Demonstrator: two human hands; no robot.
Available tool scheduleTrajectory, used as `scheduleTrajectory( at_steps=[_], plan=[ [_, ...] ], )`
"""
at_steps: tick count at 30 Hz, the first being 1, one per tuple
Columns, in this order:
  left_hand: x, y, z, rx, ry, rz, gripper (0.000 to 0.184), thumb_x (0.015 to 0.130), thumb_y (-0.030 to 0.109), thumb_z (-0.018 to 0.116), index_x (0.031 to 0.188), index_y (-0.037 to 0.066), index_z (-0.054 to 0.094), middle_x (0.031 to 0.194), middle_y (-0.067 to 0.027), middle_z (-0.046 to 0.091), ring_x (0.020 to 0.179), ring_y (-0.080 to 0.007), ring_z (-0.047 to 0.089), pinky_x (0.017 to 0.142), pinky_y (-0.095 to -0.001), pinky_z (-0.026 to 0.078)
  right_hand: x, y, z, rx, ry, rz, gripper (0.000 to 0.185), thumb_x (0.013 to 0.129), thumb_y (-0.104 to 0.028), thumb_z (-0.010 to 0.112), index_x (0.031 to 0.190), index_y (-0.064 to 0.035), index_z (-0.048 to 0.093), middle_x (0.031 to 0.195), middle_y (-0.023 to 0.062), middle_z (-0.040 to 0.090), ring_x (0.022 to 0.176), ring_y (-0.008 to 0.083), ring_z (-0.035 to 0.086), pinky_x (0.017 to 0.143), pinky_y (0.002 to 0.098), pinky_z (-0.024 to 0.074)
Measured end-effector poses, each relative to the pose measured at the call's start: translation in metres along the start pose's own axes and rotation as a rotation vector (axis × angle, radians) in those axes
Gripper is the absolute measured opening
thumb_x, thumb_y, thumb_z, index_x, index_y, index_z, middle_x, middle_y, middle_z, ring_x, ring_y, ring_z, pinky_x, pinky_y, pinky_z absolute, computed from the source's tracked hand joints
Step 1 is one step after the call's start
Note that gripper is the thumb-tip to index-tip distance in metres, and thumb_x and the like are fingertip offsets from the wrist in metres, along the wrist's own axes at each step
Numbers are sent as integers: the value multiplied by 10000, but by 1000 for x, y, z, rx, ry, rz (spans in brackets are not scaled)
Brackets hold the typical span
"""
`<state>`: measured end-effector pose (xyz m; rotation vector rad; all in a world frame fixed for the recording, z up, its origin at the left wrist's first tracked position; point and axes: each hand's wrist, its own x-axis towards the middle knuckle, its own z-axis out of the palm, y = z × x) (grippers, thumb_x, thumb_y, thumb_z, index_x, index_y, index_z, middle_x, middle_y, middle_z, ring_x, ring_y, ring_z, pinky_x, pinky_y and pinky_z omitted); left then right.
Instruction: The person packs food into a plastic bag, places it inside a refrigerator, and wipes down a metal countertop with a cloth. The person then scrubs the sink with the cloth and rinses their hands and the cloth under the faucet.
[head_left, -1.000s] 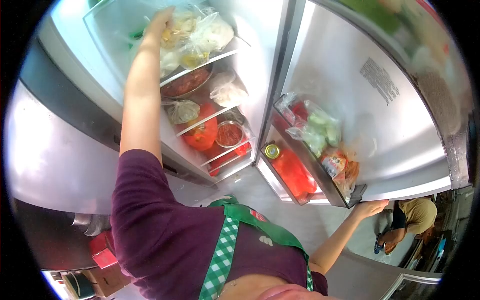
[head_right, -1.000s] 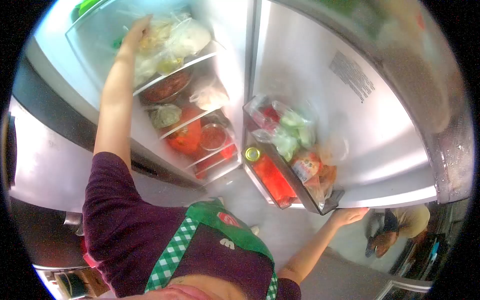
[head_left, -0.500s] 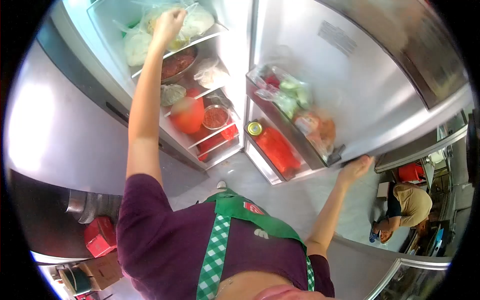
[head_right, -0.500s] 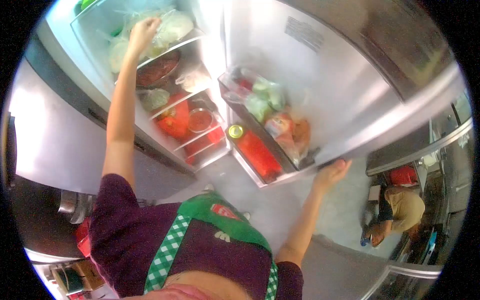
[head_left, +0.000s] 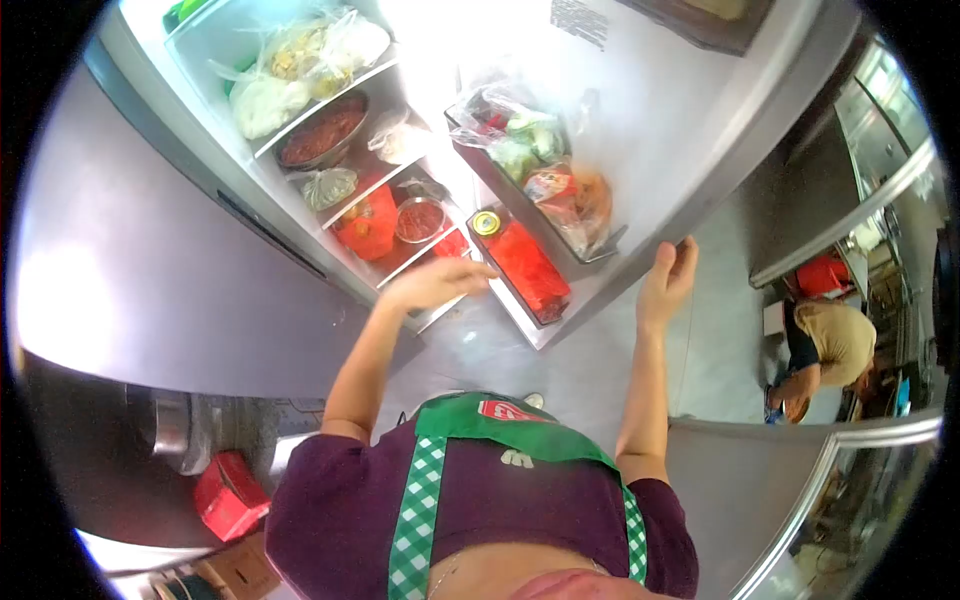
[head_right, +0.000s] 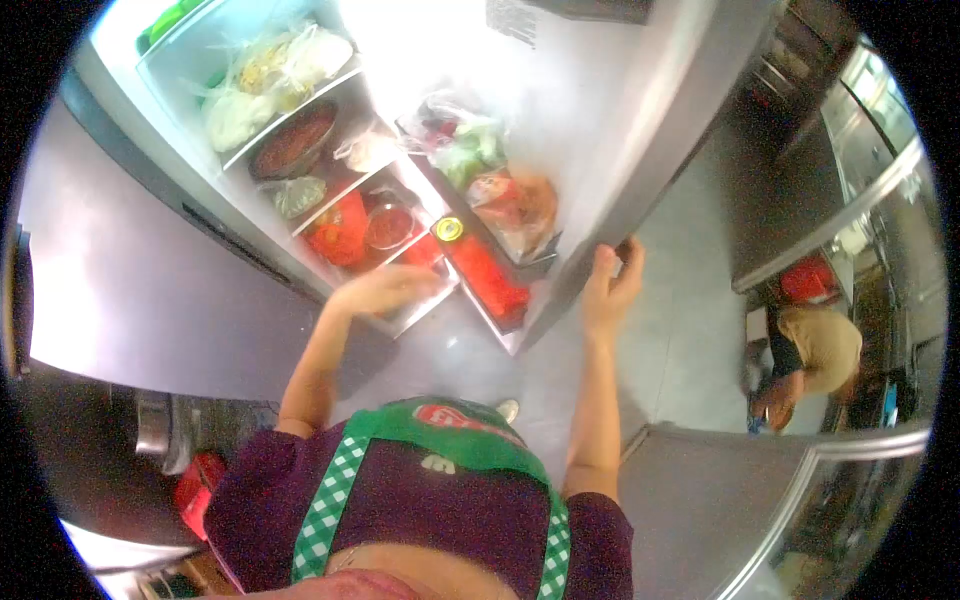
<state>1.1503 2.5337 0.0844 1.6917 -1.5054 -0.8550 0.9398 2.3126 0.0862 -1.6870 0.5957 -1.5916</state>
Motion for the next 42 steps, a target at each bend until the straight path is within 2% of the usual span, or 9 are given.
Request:
scheduleTrajectory(
  at_steps=[5,10,17,21,22,23,27,34,42],
  plan=[
    [-30,17,53,-19,-499,78,560,857,302,472,1294,28,254,1062,-147,533,873,-213,556,748,-303,440,-77,-67,32,92,-65,37,382,788,-159,567,1069,77,461,973,110,523,908,193,484,816,310,376],
    [-54,-31,84,-51,-320,55,729,821,261,539,1333,46,67,1014,-158,519,812,-207,555,694,-299,451,-118,-91,76,-12,-361,-335,354,703,-106,614,1015,31,518,931,165,568,820,289,558,715,338,444],
    [-45,-136,59,-491,172,-420,819,797,197,578,1328,44,-27,1034,-164,507,748,-204,574,671,-297,488,-175,-14,23,-662,-304,-30,444,726,-145,604,1127,-38,448,934,155,560,874,302,539,767,380,419],
    [-34,-205,-8,-903,589,-357,451,831,152,491,1221,17,309,1022,-133,507,883,-217,542,749,-321,484,-220,40,-62,-989,-464,449,490,750,-229,579,1180,-78,399,951,171,553,865,327,545,739,396,438],
    [-33,-250,-21,-246,531,-159,286,831,132,467,1084,-2,457,1008,-112,505,862,-204,532,755,-298,476,-237,53,-88,-1035,-533,585,502,755,-254,573,1190,-84,389,958,176,550,861,333,545,733,400,443],
    [-21,-246,-43,-1060,814,-428,215,807,102,492,984,-18,515,960,-99,513,819,-183,519,719,-266,471,-261,72,-118,-1041,-508,659,504,751,-276,572,1182,-80,400,988,183,544,869,342,545,734,403,446],
    [35,-262,-47,-1069,1169,-343,268,757,107,538,983,-31,500,849,-100,508,749,-174,489,636,-228,438,-388,139,-216,-1114,-326,1002,422,730,-282,546,1067,-31,503,997,211,561,915,346,542,747,424,440],
    [181,-234,148,-672,267,-299,322,780,152,540,1082,53,488,913,-39,528,772,-136,506,618,-242,443,-481,149,-323,-765,-35,1856,190,767,-186,501,703,-23,575,574,106,571,436,195,554,350,321,433],
    [362,-120,250,-369,-378,-337,324,834,229,501,1104,51,488,889,-57,575,676,-120,528,606,-227,431,-304,251,-323,-746,27,1569,182,723,-187,521,715,-12,570,595,122,577,485,217,575,430,331,460]
  ],
)
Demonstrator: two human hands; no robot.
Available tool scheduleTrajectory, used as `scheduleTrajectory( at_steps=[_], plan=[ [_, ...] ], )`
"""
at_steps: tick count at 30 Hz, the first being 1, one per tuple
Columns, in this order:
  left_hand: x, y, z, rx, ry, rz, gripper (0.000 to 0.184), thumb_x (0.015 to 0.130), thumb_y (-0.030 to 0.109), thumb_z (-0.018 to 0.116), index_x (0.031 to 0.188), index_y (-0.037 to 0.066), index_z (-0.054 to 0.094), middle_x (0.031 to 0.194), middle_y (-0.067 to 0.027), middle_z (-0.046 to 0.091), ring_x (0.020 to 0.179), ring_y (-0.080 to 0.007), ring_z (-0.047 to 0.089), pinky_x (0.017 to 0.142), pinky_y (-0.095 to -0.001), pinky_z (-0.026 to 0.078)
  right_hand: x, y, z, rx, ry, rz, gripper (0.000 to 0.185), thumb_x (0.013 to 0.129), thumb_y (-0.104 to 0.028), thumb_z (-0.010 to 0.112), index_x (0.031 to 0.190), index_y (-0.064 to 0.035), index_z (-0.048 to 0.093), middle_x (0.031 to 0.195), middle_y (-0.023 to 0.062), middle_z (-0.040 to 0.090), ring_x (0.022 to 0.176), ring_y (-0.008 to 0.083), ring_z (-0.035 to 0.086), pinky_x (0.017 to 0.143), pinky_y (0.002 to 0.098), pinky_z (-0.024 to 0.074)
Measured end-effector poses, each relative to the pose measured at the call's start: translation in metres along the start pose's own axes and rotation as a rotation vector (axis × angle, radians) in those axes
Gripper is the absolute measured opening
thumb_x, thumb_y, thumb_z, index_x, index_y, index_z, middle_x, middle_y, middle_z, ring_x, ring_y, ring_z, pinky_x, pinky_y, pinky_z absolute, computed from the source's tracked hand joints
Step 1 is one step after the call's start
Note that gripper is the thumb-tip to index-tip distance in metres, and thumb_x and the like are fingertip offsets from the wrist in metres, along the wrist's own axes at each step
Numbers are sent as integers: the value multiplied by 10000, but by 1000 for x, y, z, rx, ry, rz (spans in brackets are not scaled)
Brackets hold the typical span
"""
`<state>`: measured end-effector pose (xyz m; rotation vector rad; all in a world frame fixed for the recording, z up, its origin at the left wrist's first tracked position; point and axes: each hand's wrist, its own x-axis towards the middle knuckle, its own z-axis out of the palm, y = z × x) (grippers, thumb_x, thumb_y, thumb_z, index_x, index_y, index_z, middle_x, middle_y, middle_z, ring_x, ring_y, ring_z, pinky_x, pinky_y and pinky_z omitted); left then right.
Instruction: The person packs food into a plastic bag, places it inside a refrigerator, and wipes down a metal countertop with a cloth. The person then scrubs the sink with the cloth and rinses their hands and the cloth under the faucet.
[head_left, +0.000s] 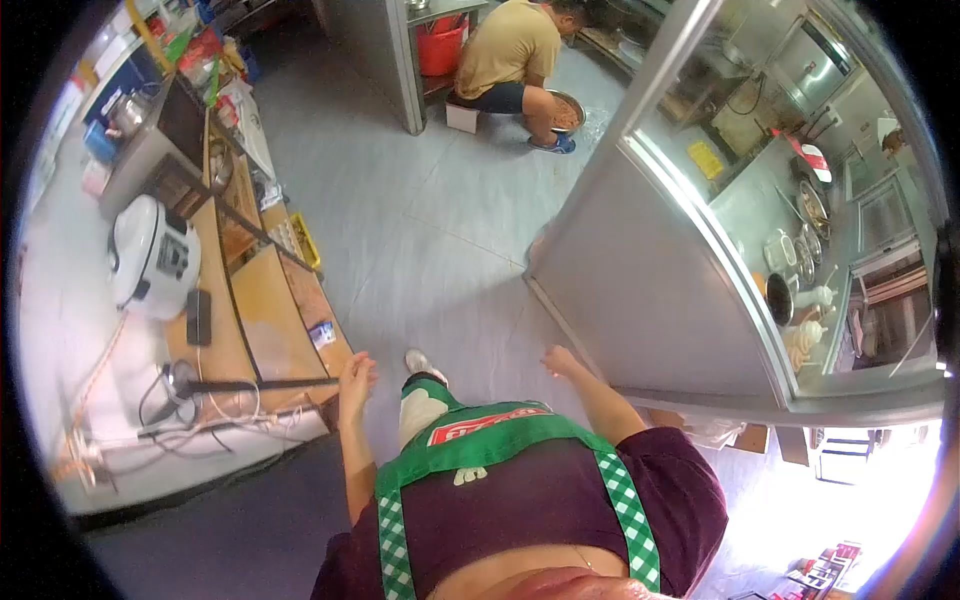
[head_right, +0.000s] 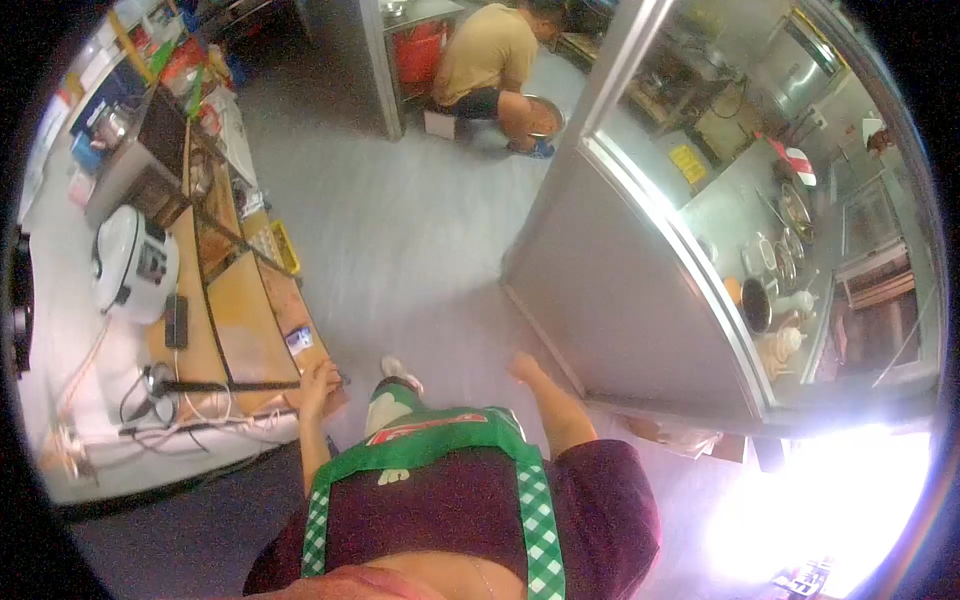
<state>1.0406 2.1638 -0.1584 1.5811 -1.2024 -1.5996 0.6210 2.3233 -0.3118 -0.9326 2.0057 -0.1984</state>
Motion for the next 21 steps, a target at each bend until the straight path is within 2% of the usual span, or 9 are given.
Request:
scheduleTrajectory(
  at_steps=[1,4,7,10,13,16,19,21],
  plan=[
    [22,13,-1,30,0,0,328,833,232,502,1104,49,487,889,-56,576,680,-119,529,605,-230,433,8,-33,-8,29,3,-77,191,718,-196,523,715,-10,569,597,123,577,493,219,577,451,331,461],
    [87,44,-12,58,-7,27,336,830,256,506,1086,39,498,869,-51,583,682,-117,535,582,-230,438,86,-73,8,-96,166,-475,208,711,-218,527,728,-17,579,609,127,581,512,208,583,490,329,464],
    [175,75,-26,189,-50,-101,326,828,270,506,1052,34,518,830,-41,584,671,-113,534,567,-227,435,115,-128,-8,14,201,-313,214,717,-221,522,736,-18,588,618,128,583,518,208,581,511,331,467],
    [261,132,-7,193,-152,50,308,831,276,505,1023,36,533,820,-35,584,663,-100,525,559,-219,423,133,-154,-35,5,47,-219,220,728,-223,523,779,-21,592,627,124,584,522,197,576,506,321,468],
    [310,222,43,190,-291,122,277,842,238,497,1044,50,523,853,-32,581,678,-82,507,575,-209,410,135,-166,-59,230,178,-225,240,731,-229,525,810,-12,587,629,116,586,522,189,571,504,313,469],
    [355,282,110,216,-450,194,284,851,245,494,1061,56,515,872,-32,578,685,-82,504,597,-212,409,160,-157,-71,336,141,9,254,720,-227,533,816,3,579,626,112,582,509,182,563,481,314,466],
    [397,309,184,274,-588,242,306,860,278,486,1071,58,512,888,-35,580,688,-87,508,616,-221,414,207,-110,-58,878,78,343,236,707,-200,516,798,7,584,633,121,586,501,184,563,452,330,459],
    [421,302,224,284,-702,220,316,864,295,479,1070,58,515,893,-36,585,693,-90,511,623,-228,419,253,-73,-22,841,231,113,236,701,-190,499,803,3,588,647,141,589,493,192,565,431,342,452]
  ],
)
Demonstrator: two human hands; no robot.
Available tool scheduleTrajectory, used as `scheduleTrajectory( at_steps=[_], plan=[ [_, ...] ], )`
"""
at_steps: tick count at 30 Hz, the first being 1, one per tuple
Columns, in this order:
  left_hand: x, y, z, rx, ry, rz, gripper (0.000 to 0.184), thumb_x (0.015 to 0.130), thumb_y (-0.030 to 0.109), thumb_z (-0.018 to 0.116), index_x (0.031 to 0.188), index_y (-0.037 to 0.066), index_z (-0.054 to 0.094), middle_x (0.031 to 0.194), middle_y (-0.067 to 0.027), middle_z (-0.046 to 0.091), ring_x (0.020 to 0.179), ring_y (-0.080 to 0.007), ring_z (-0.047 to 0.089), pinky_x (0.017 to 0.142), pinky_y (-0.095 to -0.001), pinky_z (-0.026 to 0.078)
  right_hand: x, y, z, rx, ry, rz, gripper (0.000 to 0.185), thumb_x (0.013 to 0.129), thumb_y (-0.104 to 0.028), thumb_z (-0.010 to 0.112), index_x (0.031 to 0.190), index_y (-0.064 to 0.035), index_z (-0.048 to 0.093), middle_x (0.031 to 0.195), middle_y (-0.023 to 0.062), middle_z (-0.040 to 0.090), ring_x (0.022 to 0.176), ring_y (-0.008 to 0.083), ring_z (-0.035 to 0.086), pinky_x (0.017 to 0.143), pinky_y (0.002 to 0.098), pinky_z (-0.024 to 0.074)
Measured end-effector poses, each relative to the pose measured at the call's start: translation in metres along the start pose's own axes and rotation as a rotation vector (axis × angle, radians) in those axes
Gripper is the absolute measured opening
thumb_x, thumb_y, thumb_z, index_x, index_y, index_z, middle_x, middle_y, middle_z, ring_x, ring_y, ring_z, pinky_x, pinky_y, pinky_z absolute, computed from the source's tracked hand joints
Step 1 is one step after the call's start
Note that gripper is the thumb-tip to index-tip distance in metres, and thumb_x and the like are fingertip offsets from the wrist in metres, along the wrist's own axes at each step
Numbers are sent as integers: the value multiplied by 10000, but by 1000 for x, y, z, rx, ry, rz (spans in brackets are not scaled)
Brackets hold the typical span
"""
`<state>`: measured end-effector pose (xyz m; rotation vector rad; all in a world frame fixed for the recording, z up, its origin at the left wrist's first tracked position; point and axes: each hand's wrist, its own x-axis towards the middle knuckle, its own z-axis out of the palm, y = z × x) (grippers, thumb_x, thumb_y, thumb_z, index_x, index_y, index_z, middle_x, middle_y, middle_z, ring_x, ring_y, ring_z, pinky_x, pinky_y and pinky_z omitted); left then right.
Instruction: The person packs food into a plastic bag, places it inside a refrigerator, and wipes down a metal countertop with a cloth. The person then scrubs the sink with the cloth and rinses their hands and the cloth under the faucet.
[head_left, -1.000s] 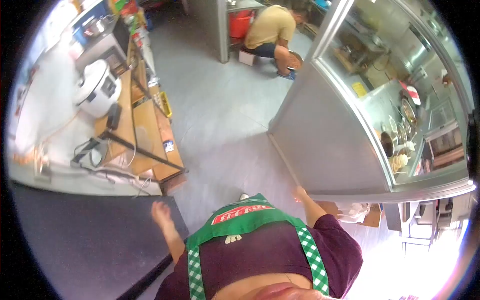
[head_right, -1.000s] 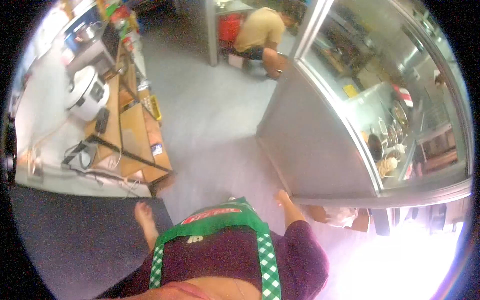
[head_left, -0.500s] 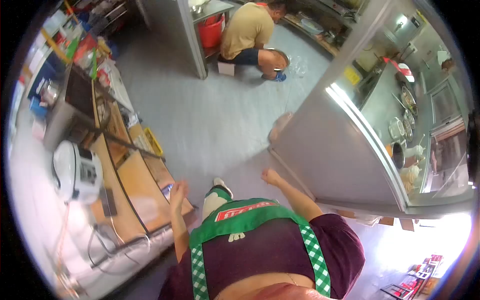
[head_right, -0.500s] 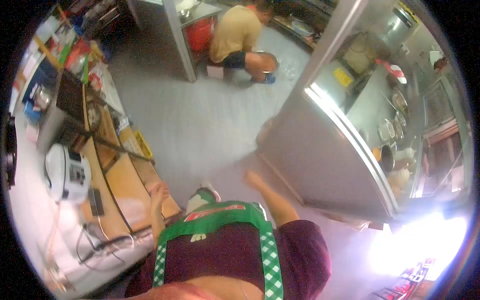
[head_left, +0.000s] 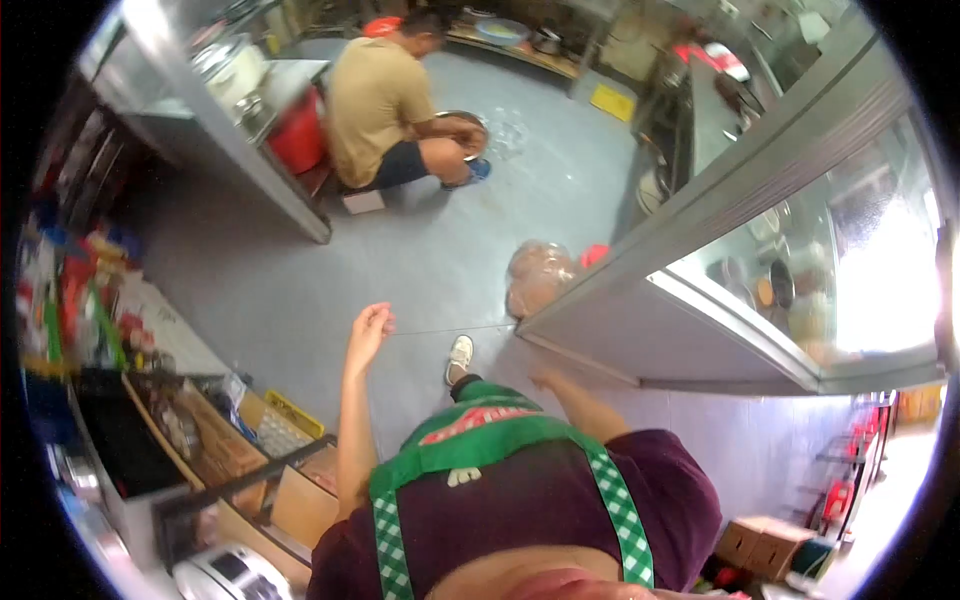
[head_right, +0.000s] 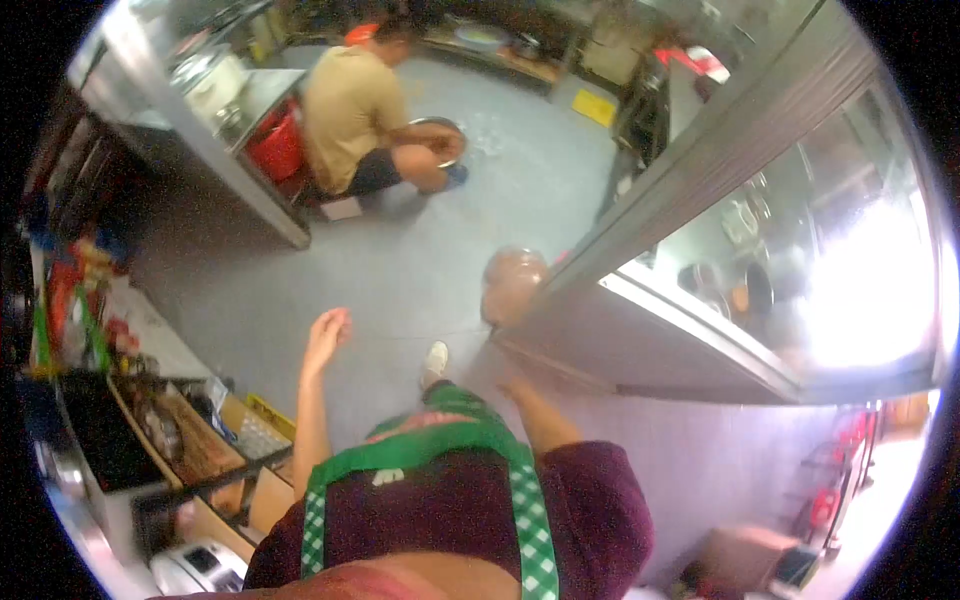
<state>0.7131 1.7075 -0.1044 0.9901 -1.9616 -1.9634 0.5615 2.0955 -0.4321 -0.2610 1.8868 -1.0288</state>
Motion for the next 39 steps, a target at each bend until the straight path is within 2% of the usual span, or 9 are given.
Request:
scheduleTrajectory(
  at_steps=[1,3,5,15,23,31,34,38,39],
  plan=[
    [16,4,12,5,-54,-42,315,864,294,477,1068,59,518,894,-36,587,700,-92,517,627,-229,422,20,4,7,-3,25,-152,237,699,-185,490,805,2,590,654,150,591,489,196,566,421,348,448],
    [41,16,26,41,-138,-105,312,865,293,472,1064,59,524,896,-36,592,714,-96,528,635,-233,428,41,-112,6,-558,-160,179,268,696,-203,474,822,1,594,684,191,597,548,264,587,492,389,466],
    [62,24,32,13,-200,-148,311,861,295,478,1060,62,529,898,-37,595,723,-100,539,637,-235,431,74,-167,11,-762,-95,-239,294,706,-236,475,840,-1,592,738,212,596,663,331,588,614,413,470],
    [230,51,50,76,-120,-404,310,848,287,488,1060,64,530,886,-34,595,741,-113,541,619,-227,422,187,-358,-103,-355,183,-302,293,735,-258,499,873,-18,594,848,189,604,817,332,572,735,399,445],
    [461,152,112,88,-319,-275,299,857,284,460,1031,55,543,852,-24,598,706,-80,537,589,-200,415,239,-207,-217,-288,520,-86,252,754,-244,490,851,-49,617,851,176,611,770,319,584,681,390,458],
    [654,282,227,255,-554,-86,264,875,218,445,1029,39,563,826,-18,589,662,-56,507,579,-170,414,191,-250,-240,403,717,516,200,759,-176,482,788,-9,589,632,113,564,444,170,533,383,294,407],
    [690,289,298,288,-635,-101,257,869,211,464,1025,30,560,839,-30,594,667,-62,517,601,-178,428,205,-238,-244,358,561,520,205,769,-161,456,843,-9,570,629,116,561,443,167,518,373,297,389],
    [732,262,367,179,-768,-164,253,859,224,471,1005,40,566,828,-26,596,683,-81,532,592,-202,427,251,-227,-264,903,669,608,200,691,-189,547,762,-5,578,618,124,576,517,220,569,441,345,446],
    [724,254,392,188,-731,-241,233,854,211,463,978,43,569,802,-23,590,664,-91,527,588,-210,425,246,-202,-291,195,597,433,191,704,-165,532,799,-3,565,628,123,574,518,216,567,428,334,443]
  ],
)
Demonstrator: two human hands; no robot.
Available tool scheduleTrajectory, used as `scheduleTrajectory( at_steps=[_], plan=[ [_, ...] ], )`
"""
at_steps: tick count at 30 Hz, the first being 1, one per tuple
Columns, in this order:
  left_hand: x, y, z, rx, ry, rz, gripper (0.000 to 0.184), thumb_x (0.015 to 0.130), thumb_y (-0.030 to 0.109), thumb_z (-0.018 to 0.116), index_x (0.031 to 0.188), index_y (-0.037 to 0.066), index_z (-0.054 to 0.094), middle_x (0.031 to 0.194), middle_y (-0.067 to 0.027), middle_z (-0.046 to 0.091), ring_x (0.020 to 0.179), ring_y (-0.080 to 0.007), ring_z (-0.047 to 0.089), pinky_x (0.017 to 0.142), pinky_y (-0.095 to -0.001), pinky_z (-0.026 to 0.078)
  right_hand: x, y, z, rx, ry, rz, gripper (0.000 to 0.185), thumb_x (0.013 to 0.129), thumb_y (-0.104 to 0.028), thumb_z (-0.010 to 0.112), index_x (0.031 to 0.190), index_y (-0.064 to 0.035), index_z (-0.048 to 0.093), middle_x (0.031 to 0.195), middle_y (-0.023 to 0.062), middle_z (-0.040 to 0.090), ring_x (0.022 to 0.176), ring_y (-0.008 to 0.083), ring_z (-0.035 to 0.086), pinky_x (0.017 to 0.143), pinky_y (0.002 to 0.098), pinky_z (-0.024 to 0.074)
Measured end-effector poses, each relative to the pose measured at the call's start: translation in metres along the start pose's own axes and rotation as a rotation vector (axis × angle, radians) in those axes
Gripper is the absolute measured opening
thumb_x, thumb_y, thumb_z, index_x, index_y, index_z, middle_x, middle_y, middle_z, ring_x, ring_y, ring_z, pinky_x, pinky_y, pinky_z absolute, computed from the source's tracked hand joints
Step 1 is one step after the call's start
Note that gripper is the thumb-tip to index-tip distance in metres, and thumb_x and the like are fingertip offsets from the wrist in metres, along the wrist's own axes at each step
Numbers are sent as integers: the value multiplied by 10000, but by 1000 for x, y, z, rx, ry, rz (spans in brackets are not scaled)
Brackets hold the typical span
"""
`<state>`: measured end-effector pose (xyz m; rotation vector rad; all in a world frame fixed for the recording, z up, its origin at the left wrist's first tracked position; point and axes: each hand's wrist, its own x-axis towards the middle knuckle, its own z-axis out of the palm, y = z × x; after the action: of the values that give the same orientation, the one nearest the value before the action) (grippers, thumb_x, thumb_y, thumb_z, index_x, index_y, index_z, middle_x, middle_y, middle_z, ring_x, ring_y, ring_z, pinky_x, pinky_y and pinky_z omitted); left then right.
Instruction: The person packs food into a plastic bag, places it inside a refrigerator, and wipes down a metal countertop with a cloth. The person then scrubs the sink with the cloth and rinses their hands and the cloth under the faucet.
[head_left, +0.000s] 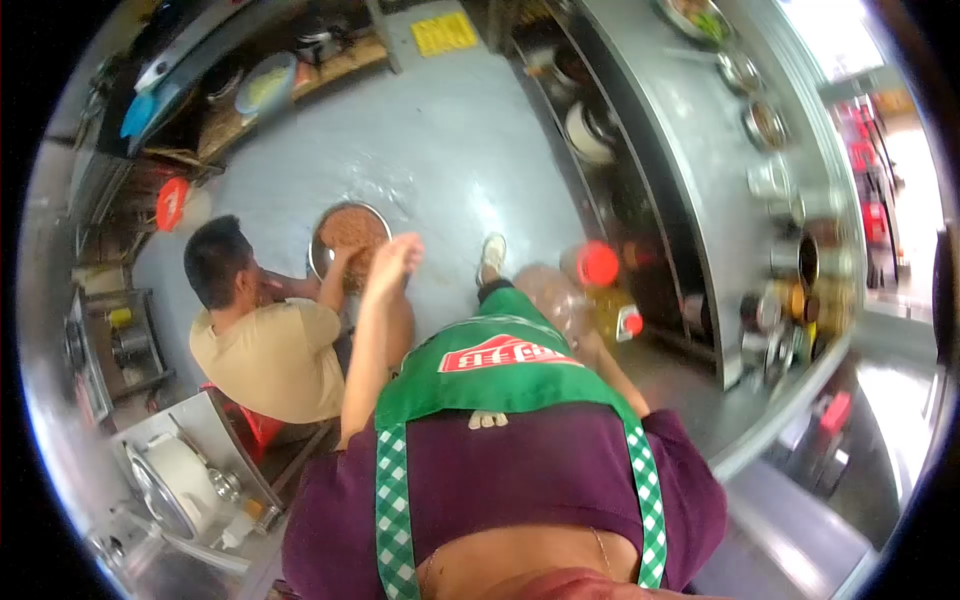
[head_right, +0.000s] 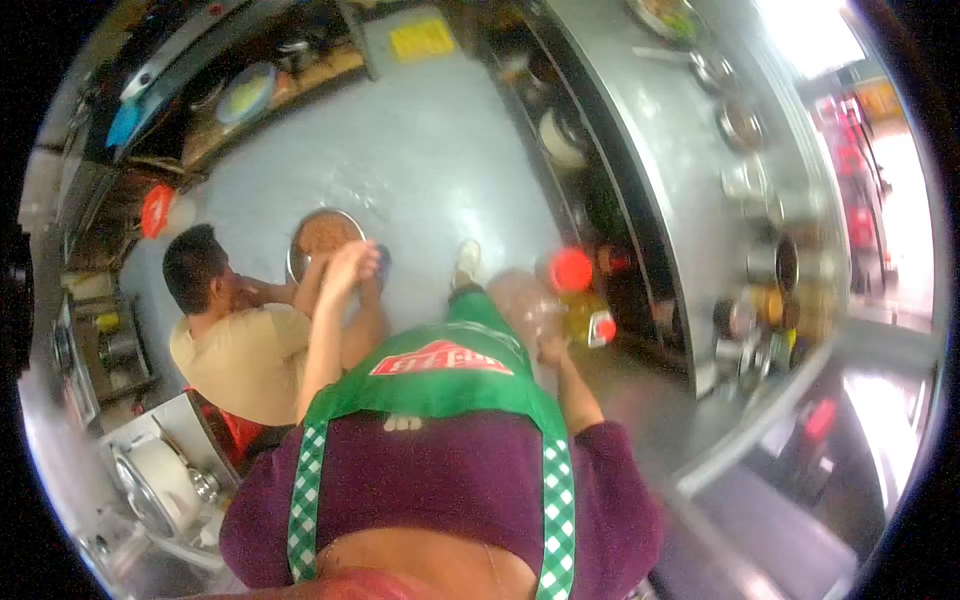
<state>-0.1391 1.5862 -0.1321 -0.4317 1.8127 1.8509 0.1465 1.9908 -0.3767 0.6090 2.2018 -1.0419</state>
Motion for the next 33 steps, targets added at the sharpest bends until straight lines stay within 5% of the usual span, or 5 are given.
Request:
scheduleTrajectory(
  at_steps=[2,6,19,25,33],
  plan=[
    [41,-32,-1,-31,22,-98,210,847,188,453,941,38,567,770,-26,585,634,-96,523,539,-224,429,37,-25,-31,-187,12,-313,182,726,-140,510,837,-2,550,648,121,574,520,208,565,424,316,448],
    [89,8,11,117,-101,-180,276,835,264,481,984,48,570,839,-29,593,708,-109,538,610,-240,443,99,-146,-134,391,18,208,173,755,-143,482,824,0,549,662,123,582,517,197,564,432,303,455],
    [195,106,-37,-37,213,-160,297,837,268,470,1019,51,559,873,-32,584,736,-109,532,639,-225,436,320,-364,-198,392,-76,-64,198,791,-152,454,875,12,524,637,112,567,453,176,533,374,279,409],
    [302,130,-95,-74,190,-168,302,824,299,482,1000,68,566,872,-44,593,741,-124,553,640,-254,457,367,-428,-200,153,-287,-35,175,785,-192,499,836,-31,546,632,120,568,483,200,556,399,309,433],
    [372,289,-165,-28,416,192,291,843,260,466,955,9,562,828,-63,591,702,-144,556,619,-259,456,493,-512,-269,-220,-267,-173,128,769,-136,516,722,-18,532,569,110,550,460,191,542,390,306,432]
  ],
)
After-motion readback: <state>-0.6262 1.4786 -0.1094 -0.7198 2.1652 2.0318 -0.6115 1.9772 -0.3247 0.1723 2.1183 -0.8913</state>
